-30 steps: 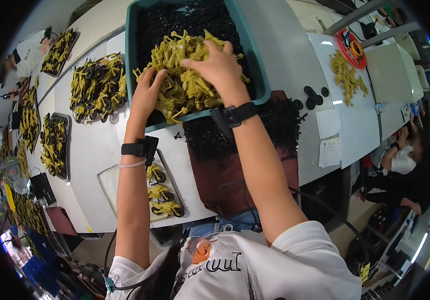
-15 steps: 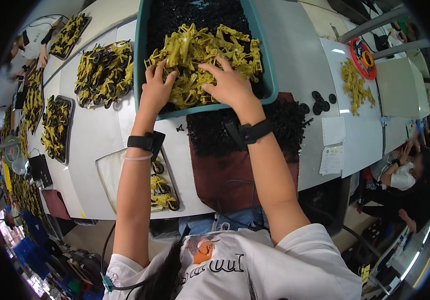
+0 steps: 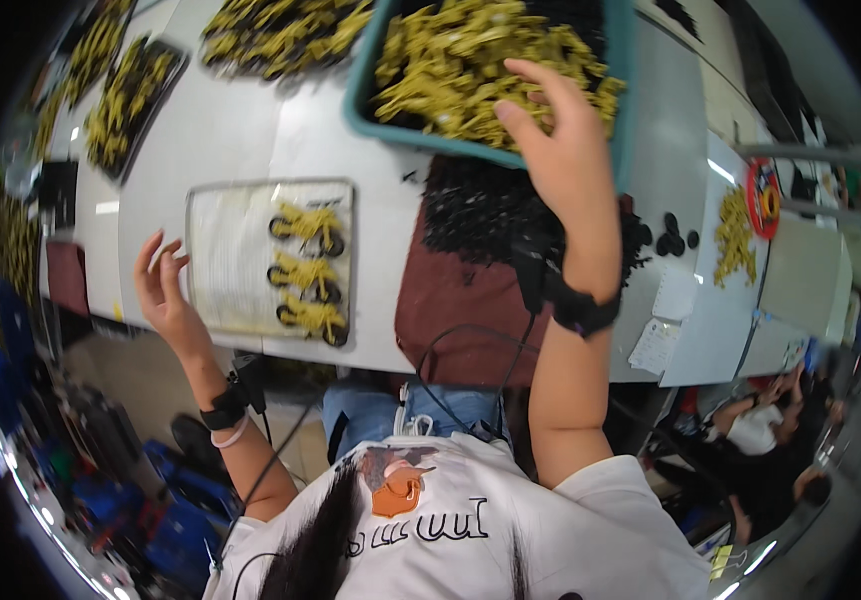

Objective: The recorder is assembling yellow toy motorcycle components by attaching wheels and handle bars.

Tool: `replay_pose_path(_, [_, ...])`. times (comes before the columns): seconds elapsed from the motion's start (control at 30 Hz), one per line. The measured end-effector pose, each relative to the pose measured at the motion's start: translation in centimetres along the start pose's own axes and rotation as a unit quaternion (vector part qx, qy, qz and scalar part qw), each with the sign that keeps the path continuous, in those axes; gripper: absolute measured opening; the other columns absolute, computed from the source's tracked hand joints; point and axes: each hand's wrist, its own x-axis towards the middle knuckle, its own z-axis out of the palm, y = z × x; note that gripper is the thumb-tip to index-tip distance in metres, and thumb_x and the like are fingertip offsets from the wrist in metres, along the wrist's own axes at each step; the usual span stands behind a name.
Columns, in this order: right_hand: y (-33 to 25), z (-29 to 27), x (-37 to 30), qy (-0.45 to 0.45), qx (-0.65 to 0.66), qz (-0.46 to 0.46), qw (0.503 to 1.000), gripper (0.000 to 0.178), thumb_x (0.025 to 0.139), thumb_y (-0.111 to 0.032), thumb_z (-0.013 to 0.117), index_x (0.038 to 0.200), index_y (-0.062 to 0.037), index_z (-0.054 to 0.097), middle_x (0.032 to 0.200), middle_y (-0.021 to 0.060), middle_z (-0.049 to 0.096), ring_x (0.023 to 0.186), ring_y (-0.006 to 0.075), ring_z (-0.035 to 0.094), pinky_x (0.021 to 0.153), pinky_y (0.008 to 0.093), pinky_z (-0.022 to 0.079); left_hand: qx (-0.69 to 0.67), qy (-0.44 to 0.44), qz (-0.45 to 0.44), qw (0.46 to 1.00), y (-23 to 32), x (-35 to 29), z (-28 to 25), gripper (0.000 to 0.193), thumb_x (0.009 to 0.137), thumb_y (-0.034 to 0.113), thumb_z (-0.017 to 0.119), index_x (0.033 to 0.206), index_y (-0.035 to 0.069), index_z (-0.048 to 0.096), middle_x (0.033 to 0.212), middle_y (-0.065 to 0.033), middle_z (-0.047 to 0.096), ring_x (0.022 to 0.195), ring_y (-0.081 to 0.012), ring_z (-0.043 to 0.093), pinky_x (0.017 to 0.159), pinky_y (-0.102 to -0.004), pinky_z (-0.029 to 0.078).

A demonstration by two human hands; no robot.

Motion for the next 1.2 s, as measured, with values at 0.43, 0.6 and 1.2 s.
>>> replay_pose_path(0.43, [-13.8,29.0,-24.2,-0.560,0.305,0.082,0.766,0.020,0.088,-0.011,0.061,0.104,0.0008,0.064,0.096,0.0069,0.067,0.088,0.0134,0.063,0.080,0.0281,0.049,0.071,0.061,-0.417,0.904,-31.0,-37.2,-24.8,0.015,0.093,0.016,0.056,0.101,0.005,0.061,0.087,-0.0047,0.060,0.078,-0.0144,0.057,0.070,-0.0282,0.047])
replay_pose_path(0.6, [-2.1,44.7,-33.3,-0.628,0.095,0.095,0.766,0.025,0.085,-0.014,0.064,0.105,0.0005,0.064,0.093,0.0105,0.067,0.089,0.0197,0.063,0.080,0.0314,0.049,0.077,-0.079,-0.546,0.831,-38.2,-50.5,-22.3,0.022,0.087,0.013,0.056,0.105,0.001,0.060,0.092,-0.0094,0.066,0.082,-0.0201,0.062,0.072,-0.0317,0.049])
replay_pose_path(1.2, [41.8,77.3,-35.5,-0.572,-0.284,0.152,0.754,0.114,0.067,-0.044,0.081,0.150,-0.0035,0.014,0.152,0.0261,0.021,0.142,0.0382,0.020,0.114,0.0417,0.022,0.102,-0.027,-0.645,0.757,-68.3,-49.5,-11.4,0.128,0.059,0.060,0.081,0.152,0.017,0.004,0.152,-0.0294,0.000,0.138,-0.0510,0.011,0.109,-0.0554,0.025])
